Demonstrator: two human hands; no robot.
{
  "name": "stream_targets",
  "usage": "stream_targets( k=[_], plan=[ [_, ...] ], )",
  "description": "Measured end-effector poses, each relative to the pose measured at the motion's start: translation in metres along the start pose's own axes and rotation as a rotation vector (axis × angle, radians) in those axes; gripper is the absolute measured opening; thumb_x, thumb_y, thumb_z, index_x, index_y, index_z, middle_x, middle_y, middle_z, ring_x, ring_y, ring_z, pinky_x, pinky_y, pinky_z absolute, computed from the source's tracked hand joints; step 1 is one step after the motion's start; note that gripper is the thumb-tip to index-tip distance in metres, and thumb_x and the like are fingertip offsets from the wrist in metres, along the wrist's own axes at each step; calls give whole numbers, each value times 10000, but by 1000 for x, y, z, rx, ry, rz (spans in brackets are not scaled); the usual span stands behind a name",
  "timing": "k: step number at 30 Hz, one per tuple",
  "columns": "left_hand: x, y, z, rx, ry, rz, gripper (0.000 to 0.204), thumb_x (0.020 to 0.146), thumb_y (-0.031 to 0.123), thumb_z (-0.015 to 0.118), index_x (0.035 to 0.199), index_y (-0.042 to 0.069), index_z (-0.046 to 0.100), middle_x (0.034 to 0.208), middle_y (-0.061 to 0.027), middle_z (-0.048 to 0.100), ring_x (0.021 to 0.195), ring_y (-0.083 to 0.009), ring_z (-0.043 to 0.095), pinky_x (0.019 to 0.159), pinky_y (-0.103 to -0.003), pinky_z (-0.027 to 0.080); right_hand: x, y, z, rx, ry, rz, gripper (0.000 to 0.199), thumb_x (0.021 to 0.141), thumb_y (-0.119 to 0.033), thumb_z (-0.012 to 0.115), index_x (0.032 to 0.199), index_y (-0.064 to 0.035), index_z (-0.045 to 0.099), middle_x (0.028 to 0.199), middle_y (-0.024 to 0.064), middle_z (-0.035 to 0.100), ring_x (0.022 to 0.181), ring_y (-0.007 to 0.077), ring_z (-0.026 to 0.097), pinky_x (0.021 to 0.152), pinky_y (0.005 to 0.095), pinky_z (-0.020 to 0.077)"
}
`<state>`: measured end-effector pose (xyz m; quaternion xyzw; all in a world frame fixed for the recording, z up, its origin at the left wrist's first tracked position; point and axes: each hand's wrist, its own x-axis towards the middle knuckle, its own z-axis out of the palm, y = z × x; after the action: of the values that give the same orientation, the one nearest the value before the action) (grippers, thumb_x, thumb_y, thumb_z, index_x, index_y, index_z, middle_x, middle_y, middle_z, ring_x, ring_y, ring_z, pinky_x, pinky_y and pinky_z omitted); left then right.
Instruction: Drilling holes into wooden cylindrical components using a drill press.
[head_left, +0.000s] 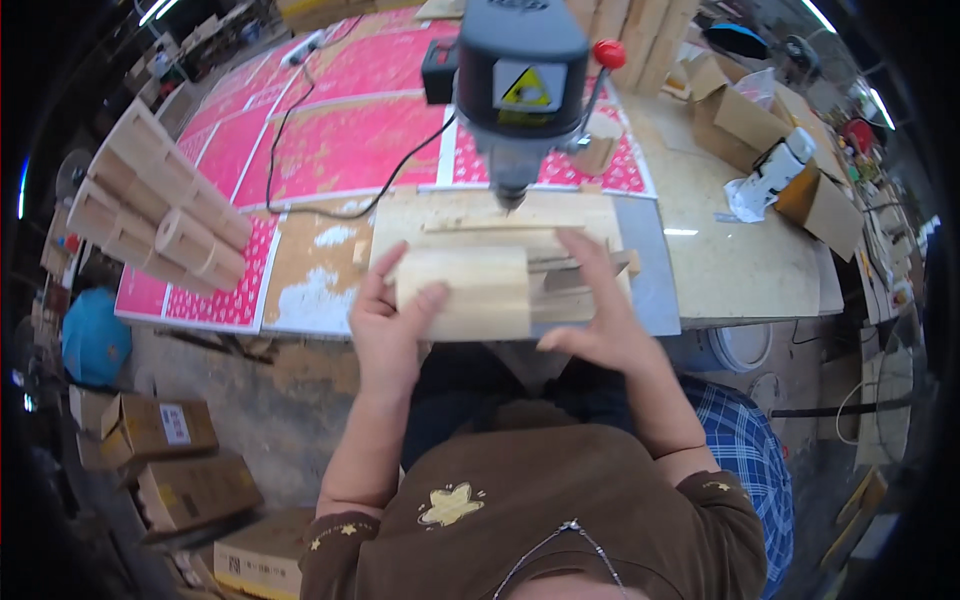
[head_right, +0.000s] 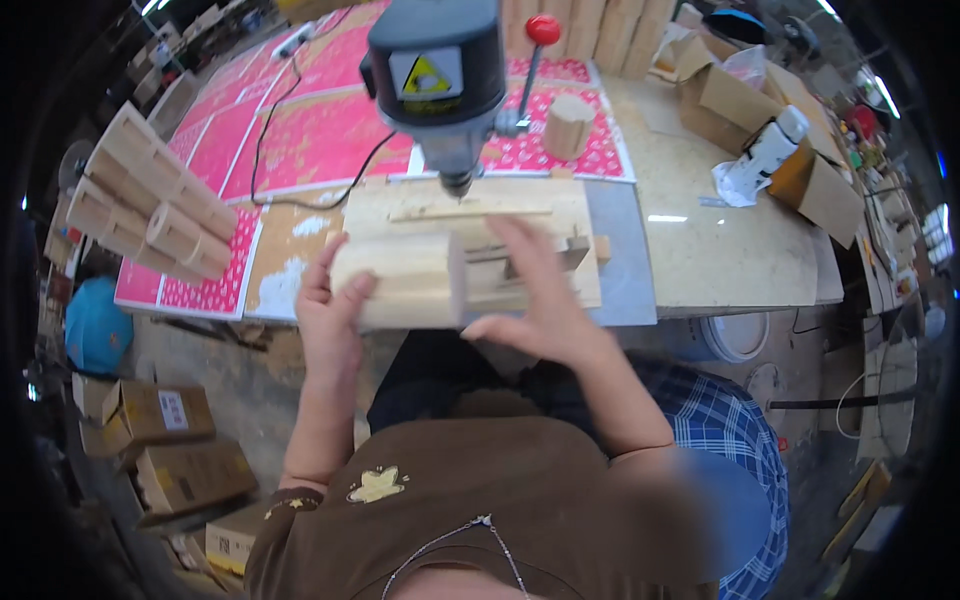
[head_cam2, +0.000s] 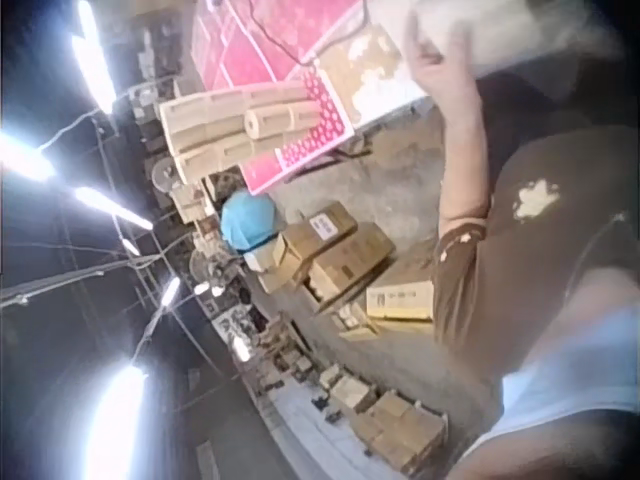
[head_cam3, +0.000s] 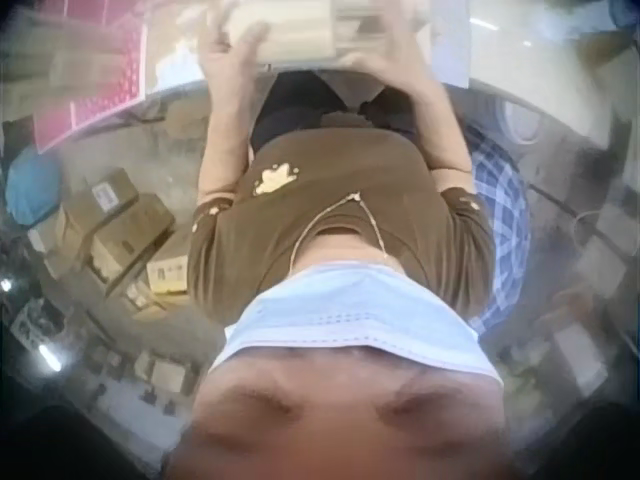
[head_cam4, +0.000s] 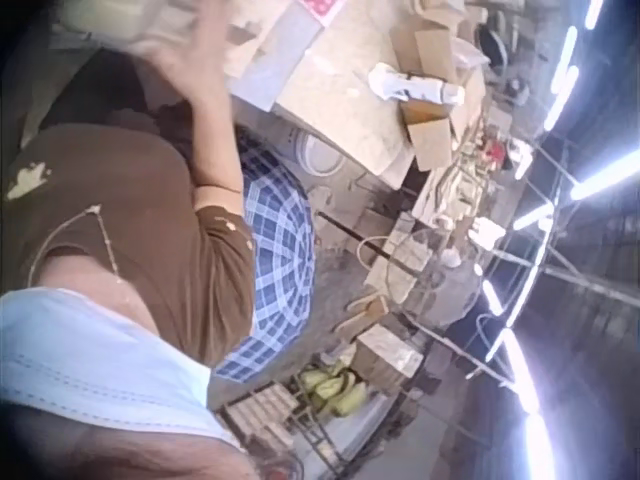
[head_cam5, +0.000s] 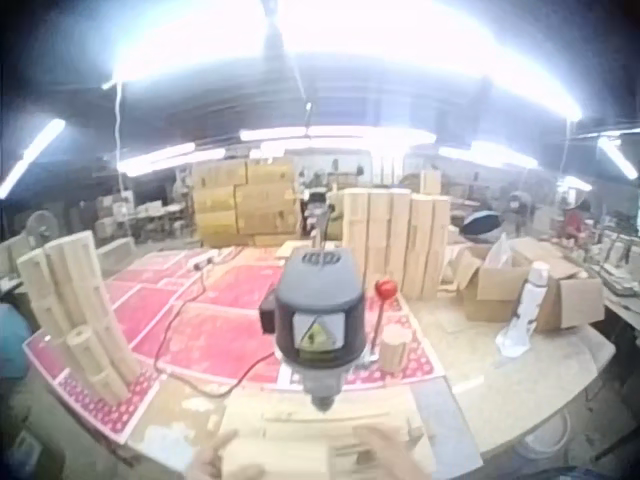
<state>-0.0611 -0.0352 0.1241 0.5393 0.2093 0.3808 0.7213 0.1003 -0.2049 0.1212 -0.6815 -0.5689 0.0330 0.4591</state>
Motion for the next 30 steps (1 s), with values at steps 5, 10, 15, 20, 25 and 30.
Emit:
stream_targets(
  k=[5,10,15,20,25,30],
  plan=[
    [19,-10,-40,92,301,-14,503,771,51,707,1211,-49,486,845,-95,667,720,-106,622,643,-225,494,-20,52,-11,-734,78,125,546,709,-248,756,1185,-87,543,1224,197,437,1144,364,406,972,421,348],
    [22,-48,-50,344,276,-84,521,728,137,763,1150,-66,535,604,39,531,517,-18,454,459,-182,322,-29,91,11,-336,172,237,373,749,-124,710,1082,-51,559,1064,155,500,991,317,489,834,373,430],
    [27,-65,-38,319,217,-184,557,727,185,767,1157,-77,528,594,50,471,504,-21,402,445,-198,298,-22,85,10,-281,139,191,340,740,-97,711,1040,-41,560,1013,149,506,917,300,520,780,361,443],
    [29,-88,-16,330,103,-218,576,749,245,755,1170,-72,521,620,43,466,523,-34,397,463,-206,309,-23,82,18,-302,137,150,349,720,-95,721,1026,-41,562,964,144,520,886,311,517,752,372,441],
    [25,-93,-5,403,-31,-163,659,750,270,756,1250,-41,460,828,-41,521,656,-68,457,571,-224,400,-22,85,20,-348,181,132,377,689,-76,734,1012,-21,549,962,154,531,881,335,523,747,387,441],
    [29,-119,-18,430,-176,32,726,670,269,805,1252,-15,478,1060,-108,510,865,-159,529,713,-290,466,-6,106,13,-343,218,194,404,665,-58,744,1017,-17,550,941,154,553,879,342,534,755,396,441]
  ],
)
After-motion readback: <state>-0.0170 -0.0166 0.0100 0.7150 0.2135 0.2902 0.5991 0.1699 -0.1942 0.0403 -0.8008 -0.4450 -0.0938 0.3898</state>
